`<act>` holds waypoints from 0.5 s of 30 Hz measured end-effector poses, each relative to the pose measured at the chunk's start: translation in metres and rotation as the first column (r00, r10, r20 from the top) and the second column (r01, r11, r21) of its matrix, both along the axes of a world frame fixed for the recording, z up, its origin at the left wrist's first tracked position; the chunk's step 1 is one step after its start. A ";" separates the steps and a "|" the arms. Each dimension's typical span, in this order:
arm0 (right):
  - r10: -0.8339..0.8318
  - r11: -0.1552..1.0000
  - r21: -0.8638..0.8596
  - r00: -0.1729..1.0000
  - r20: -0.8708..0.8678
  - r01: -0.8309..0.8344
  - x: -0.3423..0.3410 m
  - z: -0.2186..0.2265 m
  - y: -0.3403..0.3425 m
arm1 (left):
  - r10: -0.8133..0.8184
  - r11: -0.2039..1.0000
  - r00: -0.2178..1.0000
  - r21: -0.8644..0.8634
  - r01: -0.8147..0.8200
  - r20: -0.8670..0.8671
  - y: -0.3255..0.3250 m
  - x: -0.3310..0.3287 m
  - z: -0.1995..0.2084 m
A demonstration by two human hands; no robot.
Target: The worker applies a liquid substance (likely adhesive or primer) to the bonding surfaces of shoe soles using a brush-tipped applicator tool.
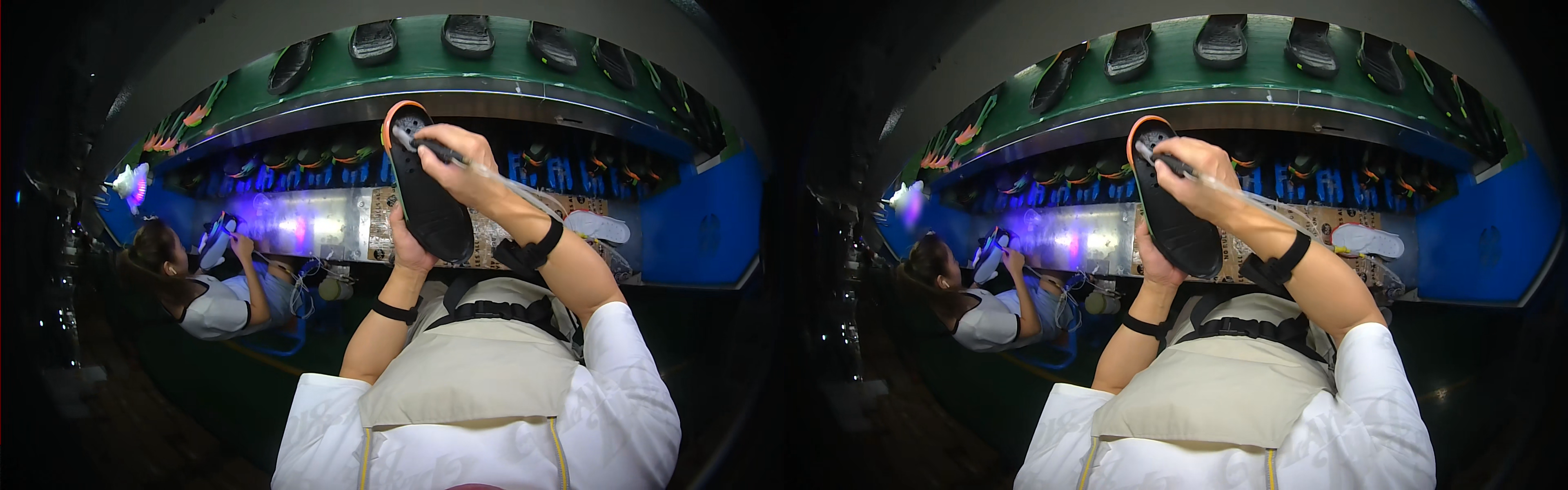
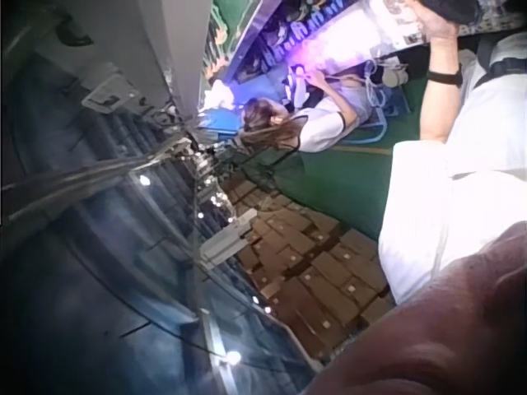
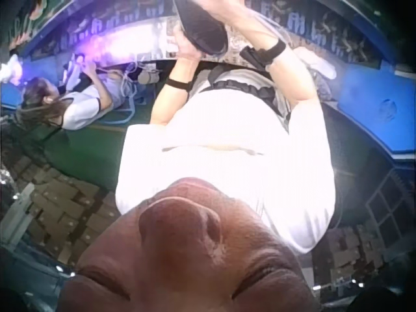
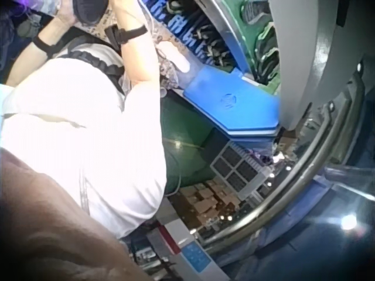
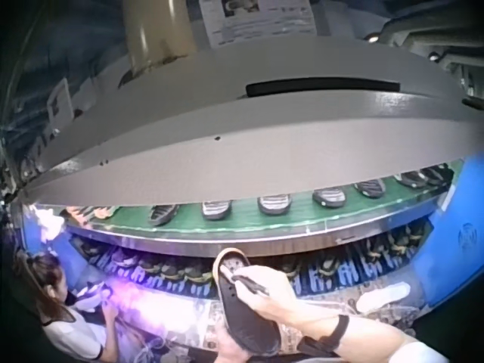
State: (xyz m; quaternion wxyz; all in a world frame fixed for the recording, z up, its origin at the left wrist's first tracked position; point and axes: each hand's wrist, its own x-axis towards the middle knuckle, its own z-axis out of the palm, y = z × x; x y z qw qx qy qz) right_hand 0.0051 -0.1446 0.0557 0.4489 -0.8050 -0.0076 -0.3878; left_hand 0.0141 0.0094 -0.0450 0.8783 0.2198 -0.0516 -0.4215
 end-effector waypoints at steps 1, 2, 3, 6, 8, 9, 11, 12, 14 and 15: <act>0.021 0.995 -0.094 1.000 -0.010 -0.022 -0.007 -0.001 0.001 | 0.081 0.993 0.997 0.086 -0.081 0.007 0.000 0.002 -0.003; 0.074 0.986 -0.143 0.995 -0.061 -0.083 -0.017 0.000 0.001 | 0.055 0.998 0.997 0.016 -0.056 0.052 0.000 0.004 0.004; 0.125 0.971 -0.189 0.985 -0.115 -0.145 -0.029 0.002 0.002 | 0.052 0.998 0.997 0.017 -0.054 0.058 -0.001 0.008 0.001; 0.294 0.851 -0.235 0.797 -0.527 -0.469 -0.064 0.025 0.000 | 0.009 0.999 0.981 -0.045 0.000 0.195 -0.003 0.021 0.010; 0.330 0.828 -0.185 0.727 -0.602 -0.530 -0.076 0.049 -0.008 | -0.015 0.999 0.990 -0.044 0.022 0.141 -0.003 0.020 0.022; 0.364 0.797 -0.131 0.643 -0.674 -0.589 -0.077 0.054 -0.011 | -0.033 0.998 0.996 -0.048 0.037 0.083 -0.003 0.020 0.025; 0.411 0.882 -0.051 0.817 -0.406 -0.469 -0.069 0.057 -0.017 | -0.035 0.998 0.994 -0.052 0.040 0.105 -0.007 0.018 0.027; 0.324 0.938 -0.002 0.881 -0.345 -0.346 -0.065 0.063 -0.016 | 0.031 0.999 0.999 -0.021 -0.030 0.029 -0.007 0.015 0.028; 0.137 0.985 0.134 0.970 -0.203 -0.111 -0.053 0.067 -0.014 | 0.022 1.000 0.998 -0.018 -0.021 0.055 -0.011 0.004 0.043; 0.042 0.996 0.075 0.998 -0.040 -0.039 -0.042 0.062 -0.019 | -0.070 0.993 0.990 -0.089 0.081 0.121 -0.013 -0.001 0.050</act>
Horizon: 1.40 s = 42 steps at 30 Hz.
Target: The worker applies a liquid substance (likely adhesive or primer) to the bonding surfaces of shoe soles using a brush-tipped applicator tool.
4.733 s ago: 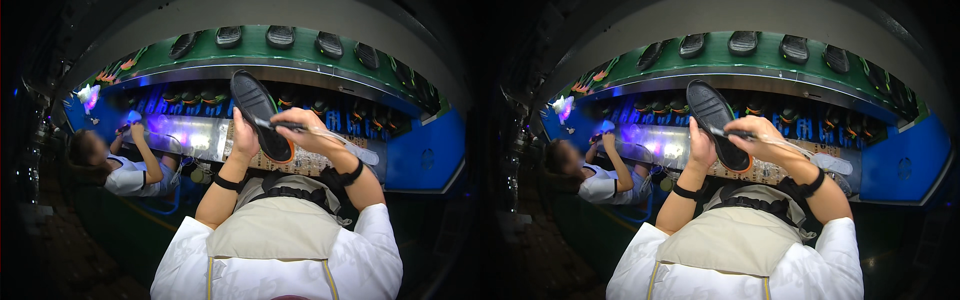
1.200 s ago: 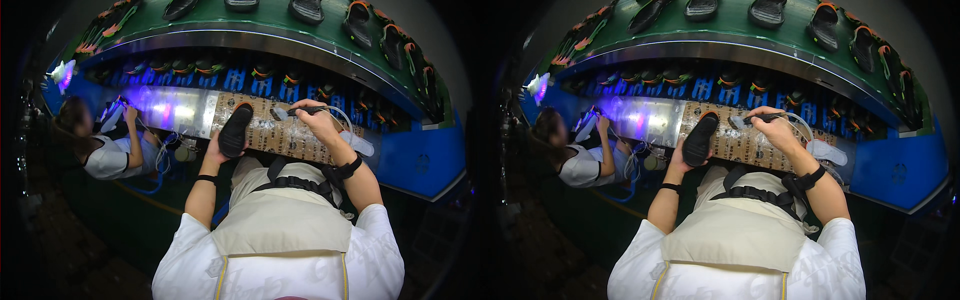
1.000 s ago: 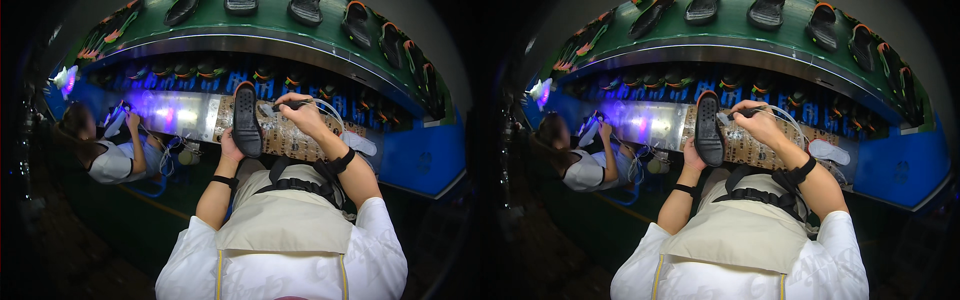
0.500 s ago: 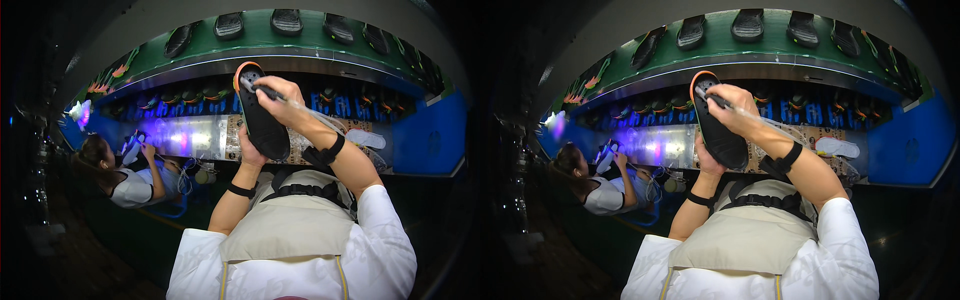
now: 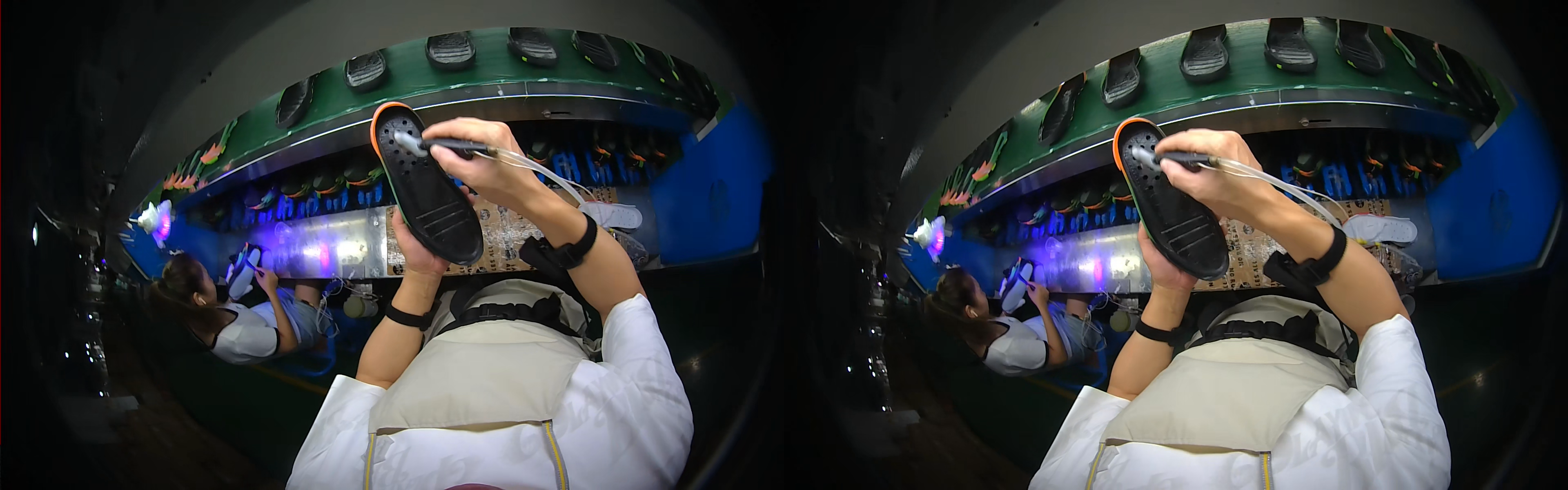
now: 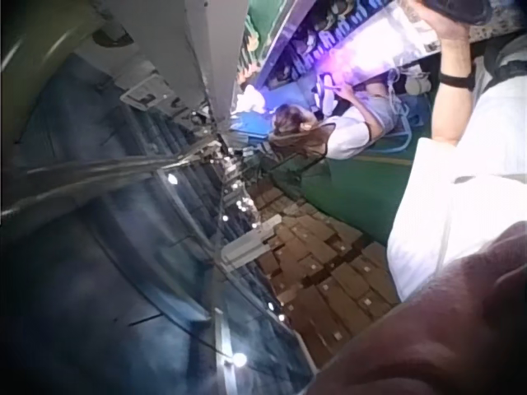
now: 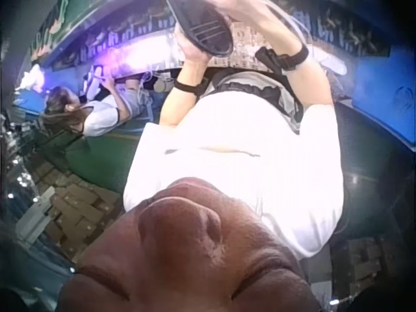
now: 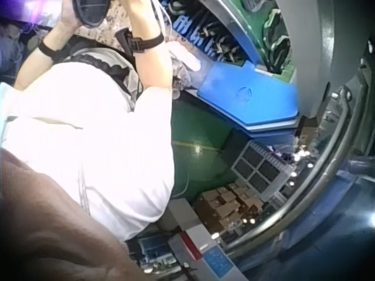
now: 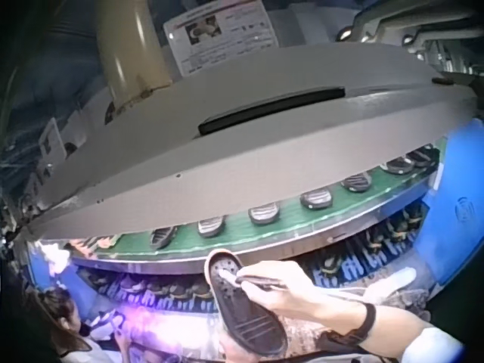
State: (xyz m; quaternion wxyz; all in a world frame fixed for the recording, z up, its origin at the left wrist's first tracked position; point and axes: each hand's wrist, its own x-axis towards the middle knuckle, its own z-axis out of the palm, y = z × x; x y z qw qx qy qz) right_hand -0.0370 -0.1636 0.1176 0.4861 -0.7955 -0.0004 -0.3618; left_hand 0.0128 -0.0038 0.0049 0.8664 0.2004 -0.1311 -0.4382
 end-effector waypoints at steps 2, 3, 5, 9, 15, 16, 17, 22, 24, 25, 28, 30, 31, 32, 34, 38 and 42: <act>-0.123 0.991 -0.017 0.972 0.200 0.129 0.019 -0.011 -0.001 | -0.092 0.996 0.991 0.012 0.091 0.100 0.002 -0.009 0.003; -0.117 0.986 -0.094 0.969 0.217 0.140 0.020 -0.013 0.002 | -0.099 0.995 0.989 0.018 0.098 0.110 0.003 -0.013 0.002; -0.031 0.966 -0.242 0.968 0.251 0.093 0.022 -0.023 0.012 | 0.135 0.975 0.988 0.191 -0.117 -0.081 0.006 -0.017 -0.003; 0.306 0.931 -0.237 0.946 0.102 -0.276 0.015 -0.023 0.006 | 0.043 0.999 0.991 0.013 -0.042 -0.125 0.012 -0.007 0.001; -0.009 0.970 -0.238 0.986 0.167 0.049 0.016 -0.030 0.012 | -0.026 0.999 0.996 -0.048 0.022 -0.083 0.017 -0.007 -0.008; 0.081 0.912 -0.410 0.986 0.147 -0.014 0.016 -0.030 0.013 | 0.059 0.998 0.978 0.009 -0.058 -0.200 0.015 -0.005 -0.007; 0.293 0.878 -0.421 0.951 0.098 -0.227 0.015 -0.026 0.010 | 0.055 0.998 0.987 0.031 -0.051 -0.149 0.014 -0.003 -0.005; -0.039 0.968 -0.238 0.987 0.156 0.076 0.009 -0.018 0.009 | 0.026 0.999 1.000 -0.035 -0.025 0.008 0.013 -0.007 0.008; 0.068 0.912 -0.410 0.990 0.126 -0.011 0.006 -0.019 0.008 | 0.113 0.990 0.992 0.096 -0.108 -0.052 0.010 -0.001 -0.001; 0.224 0.871 -0.460 0.973 0.064 -0.170 0.005 -0.018 0.010 | 0.025 0.992 0.994 -0.117 -0.038 -0.111 0.010 0.006 -0.005; 0.497 0.775 -0.426 0.867 -0.045 -0.467 0.001 -0.018 0.013 | 0.203 0.978 0.979 0.056 -0.203 0.013 0.013 0.009 -0.007; 0.331 0.918 -0.240 0.943 0.031 -0.315 -0.002 -0.018 0.012 | 0.151 0.988 0.988 0.049 -0.149 -0.041 0.016 0.006 0.007; 0.096 0.929 -0.362 0.994 0.044 -0.074 -0.001 -0.018 0.013 | 0.050 0.988 0.995 -0.140 -0.062 -0.091 0.018 0.010 0.004; 0.135 0.936 -0.336 0.988 0.073 -0.103 0.000 -0.022 0.012 | 0.050 0.989 0.991 -0.135 -0.067 -0.120 0.017 0.011 0.006; 0.355 0.786 -0.546 0.935 0.013 -0.291 -0.004 -0.018 0.012 | 0.052 0.977 0.994 -0.200 -0.069 -0.093 0.017 0.012 -0.003; 0.568 0.767 -0.315 0.820 -0.071 -0.559 -0.010 -0.012 0.012 | 0.194 0.980 0.979 -0.028 -0.196 -0.056 0.024 0.021 0.007; 0.419 0.761 -0.529 0.907 -0.040 -0.375 -0.009 -0.013 0.013 | 0.191 0.966 0.981 -0.167 -0.195 -0.042 0.026 0.031 -0.004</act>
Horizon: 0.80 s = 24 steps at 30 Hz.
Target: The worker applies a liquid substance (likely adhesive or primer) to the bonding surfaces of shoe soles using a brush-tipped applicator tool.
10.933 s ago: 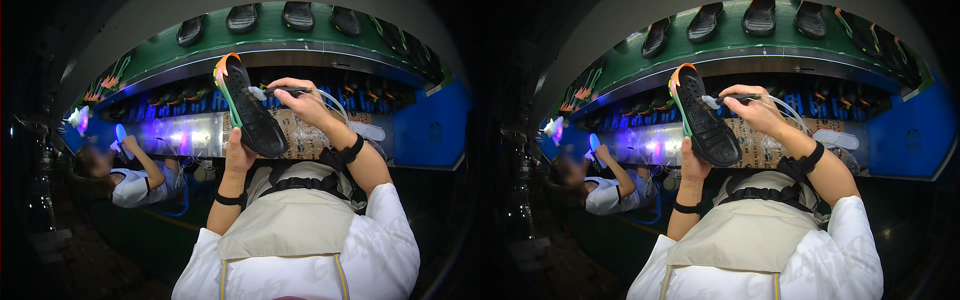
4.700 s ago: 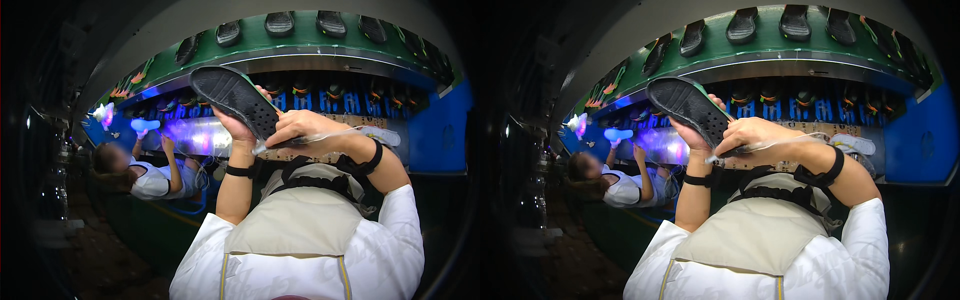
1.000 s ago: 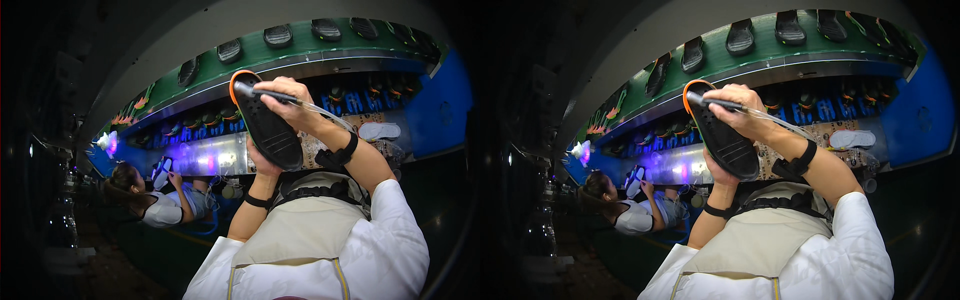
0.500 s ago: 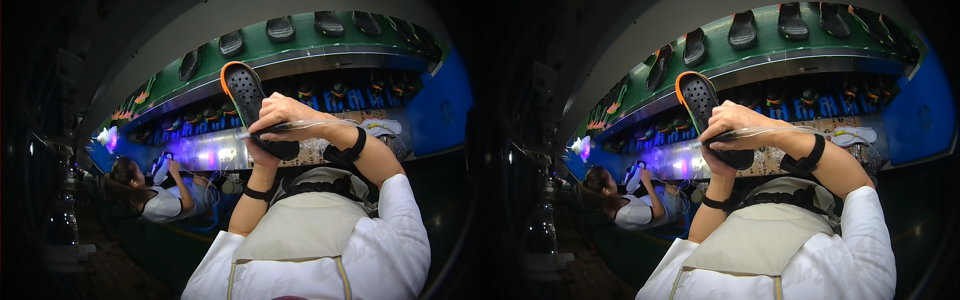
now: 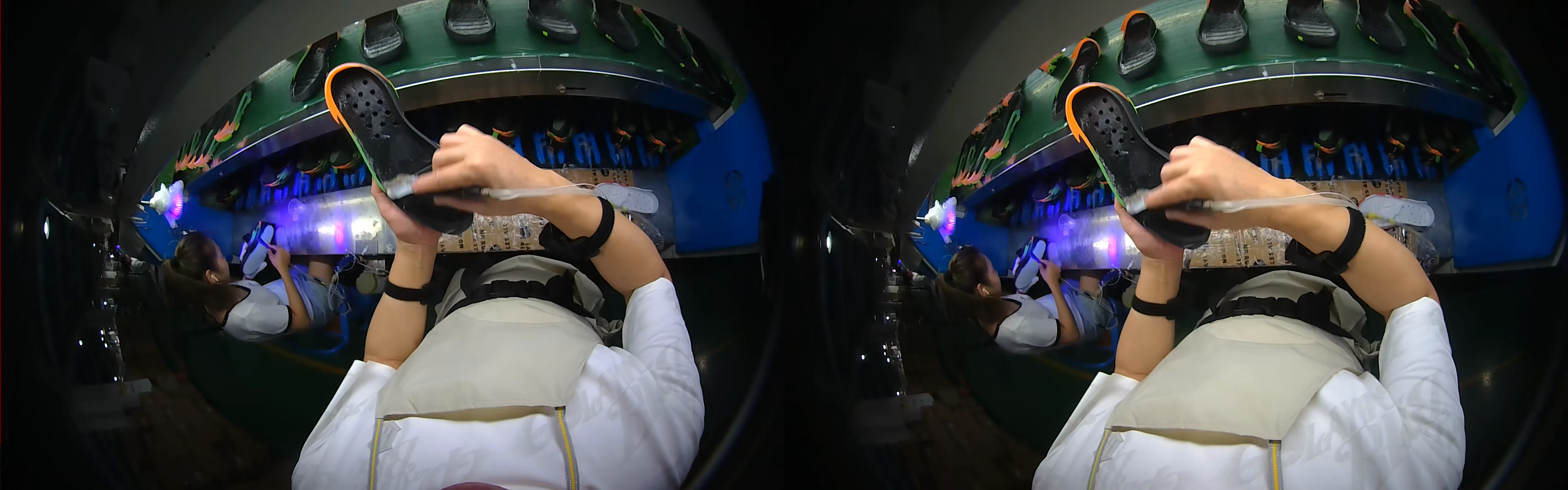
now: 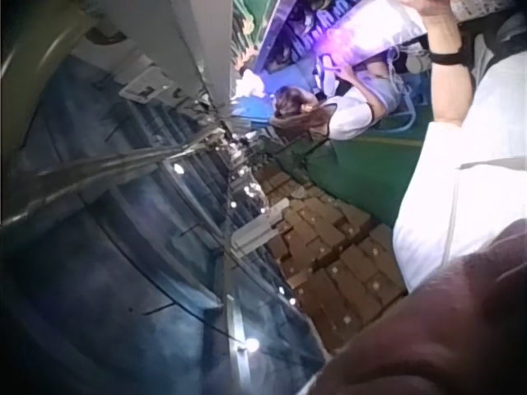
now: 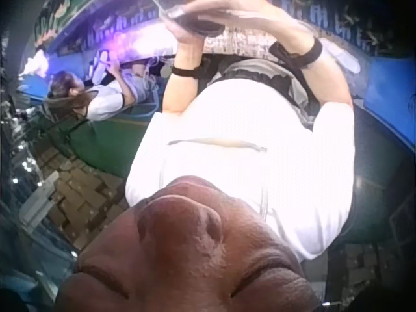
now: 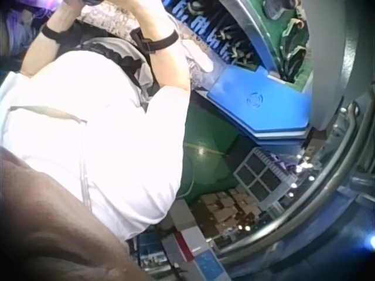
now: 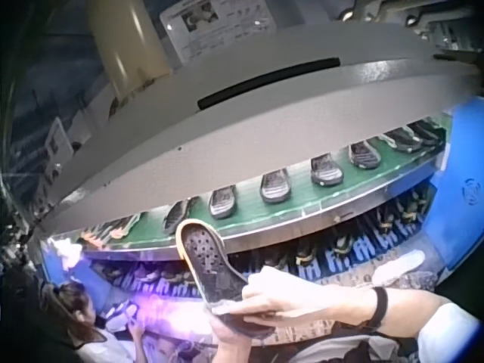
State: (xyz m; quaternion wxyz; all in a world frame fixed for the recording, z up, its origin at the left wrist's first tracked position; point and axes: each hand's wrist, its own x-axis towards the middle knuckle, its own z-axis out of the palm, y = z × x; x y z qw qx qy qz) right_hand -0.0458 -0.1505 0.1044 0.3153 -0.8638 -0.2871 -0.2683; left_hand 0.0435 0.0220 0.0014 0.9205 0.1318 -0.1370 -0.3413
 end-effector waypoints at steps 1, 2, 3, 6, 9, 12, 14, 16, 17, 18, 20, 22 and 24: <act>0.117 0.993 -0.001 0.992 -0.055 -0.117 -0.001 0.001 0.001 | -0.039 0.999 0.999 -0.030 0.039 -0.010 -0.002 -0.003 0.013; 0.232 0.972 0.005 0.966 -0.110 -0.233 -0.002 0.004 0.001 | -0.099 0.994 0.994 -0.032 0.100 0.043 -0.006 0.001 0.017; 0.274 0.961 0.056 0.923 -0.271 -0.269 -0.009 0.011 -0.001 | -0.122 0.993 0.991 0.003 0.122 0.063 -0.006 0.005 0.016; 0.001 0.977 0.208 0.964 -0.264 0.056 -0.013 0.007 -0.006 | -0.048 0.995 0.999 0.087 0.047 0.011 -0.003 0.005 0.019; 0.077 0.996 0.064 0.954 -0.289 -0.061 -0.017 0.015 -0.004 | -0.168 0.984 0.985 -0.046 0.169 0.041 -0.003 0.018 0.027; 0.278 0.960 0.067 0.898 -0.340 -0.272 -0.025 0.021 -0.009 | -0.236 0.970 0.969 -0.046 0.239 0.066 -0.002 0.022 0.035; 0.245 0.945 0.298 0.889 -0.388 -0.131 -0.029 0.024 -0.013 | -0.279 0.955 0.958 -0.089 0.284 0.064 -0.001 0.024 0.042; 0.018 0.990 0.139 0.962 -0.274 0.021 -0.028 0.017 -0.014 | -0.254 0.966 0.966 -0.043 0.256 0.055 -0.003 0.029 0.042; 0.118 0.991 0.099 0.952 -0.282 -0.094 -0.028 0.016 -0.015 | -0.280 0.957 0.953 -0.048 0.287 0.114 -0.006 0.031 0.045; 0.217 0.976 0.061 0.931 -0.295 -0.208 -0.029 0.016 -0.017 | -0.305 0.947 0.937 -0.051 0.318 0.173 -0.007 0.032 0.047; 0.323 0.946 0.109 0.901 -0.289 -0.304 -0.032 0.016 -0.018 | -0.320 0.944 0.935 -0.029 0.328 0.151 -0.003 0.037 0.048; 0.395 0.901 0.354 0.810 -0.433 -0.250 -0.034 0.021 -0.021 | -0.375 0.926 0.911 0.028 0.376 0.174 -0.003 0.042 0.050; 0.053 0.991 0.133 0.944 -0.324 -0.010 -0.035 0.023 -0.023 | -0.362 0.932 0.908 0.049 0.360 0.209 -0.004 0.043 0.051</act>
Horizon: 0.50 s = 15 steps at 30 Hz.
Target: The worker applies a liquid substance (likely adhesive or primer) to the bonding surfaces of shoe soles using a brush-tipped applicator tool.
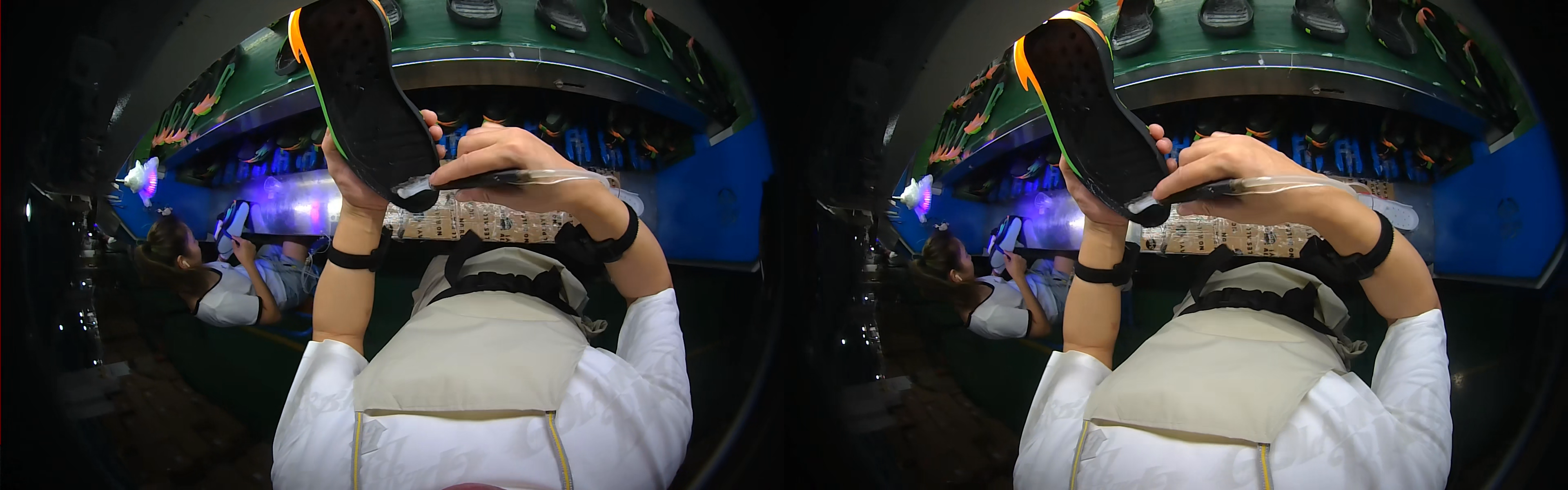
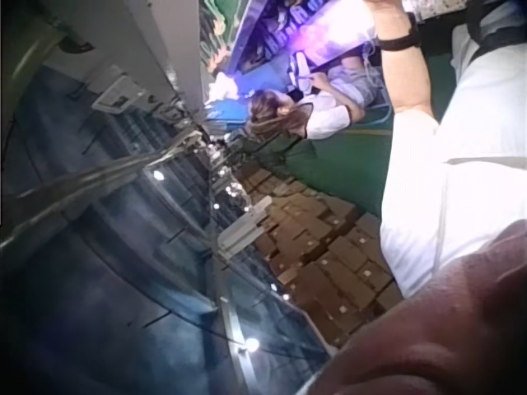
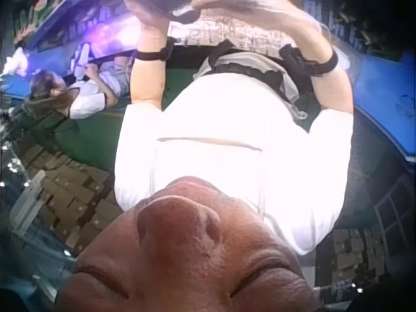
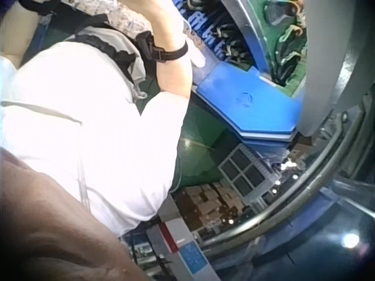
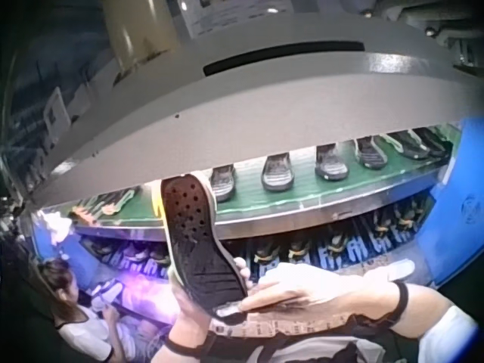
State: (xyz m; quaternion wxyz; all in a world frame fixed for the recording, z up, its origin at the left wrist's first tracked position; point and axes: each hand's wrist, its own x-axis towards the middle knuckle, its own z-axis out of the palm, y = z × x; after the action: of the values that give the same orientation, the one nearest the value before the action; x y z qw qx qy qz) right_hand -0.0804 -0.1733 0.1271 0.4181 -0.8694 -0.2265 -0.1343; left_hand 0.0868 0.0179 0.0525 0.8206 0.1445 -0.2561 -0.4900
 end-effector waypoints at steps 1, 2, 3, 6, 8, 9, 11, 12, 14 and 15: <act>0.074 0.994 -0.079 0.997 0.020 -0.072 0.001 -0.005 -0.001 | 0.012 1.000 0.999 0.012 -0.013 0.049 -0.001 0.001 0.001; 0.149 0.977 -0.159 0.988 0.033 -0.142 0.001 -0.009 -0.002 | 0.015 1.000 0.999 0.007 -0.015 0.045 -0.002 0.003 0.001; 0.202 0.970 -0.137 0.979 -0.018 -0.202 -0.002 -0.008 0.000 | -0.032 0.997 0.996 0.075 0.026 0.080 -0.004 0.006 0.001; 0.309 0.949 0.128 0.932 -0.188 -0.289 -0.005 -0.001 -0.007 | -0.090 0.984 0.989 0.165 0.070 0.117 -0.008 0.004 0.007; 0.216 0.974 0.113 0.955 -0.205 -0.196 -0.006 -0.005 -0.009 | -0.087 0.972 0.982 0.230 0.046 0.167 -0.011 -0.001 0.018; 0.153 0.987 -0.028 0.979 -0.134 -0.159 -0.007 -0.006 -0.010 | -0.089 0.973 0.958 0.228 0.025 0.273 -0.016 0.003 0.021; 0.151 0.970 -0.194 0.988 0.011 -0.146 -0.005 -0.011 -0.008 | -0.122 0.957 0.948 0.289 0.033 0.295 -0.020 0.010 0.024; 0.156 0.969 -0.196 0.988 0.008 -0.151 -0.006 -0.009 -0.009 | -0.162 0.935 0.935 0.353 0.042 0.316 -0.021 0.011 0.026; 0.275 0.960 -0.020 0.954 -0.122 -0.279 -0.009 -0.003 -0.011 | -0.133 0.940 0.953 0.338 0.034 0.274 -0.024 0.010 0.030; 0.222 0.973 -0.021 0.963 -0.153 -0.228 -0.010 -0.001 -0.012 | -0.136 0.928 0.963 0.371 0.041 0.234 -0.026 0.013 0.028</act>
State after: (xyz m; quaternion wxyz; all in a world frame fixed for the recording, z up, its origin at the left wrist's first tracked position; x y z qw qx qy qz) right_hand -0.0902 -0.1855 0.1260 0.4296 -0.8535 -0.2944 -0.0160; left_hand 0.1001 -0.0085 0.0802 0.7167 0.3437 -0.2712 -0.5428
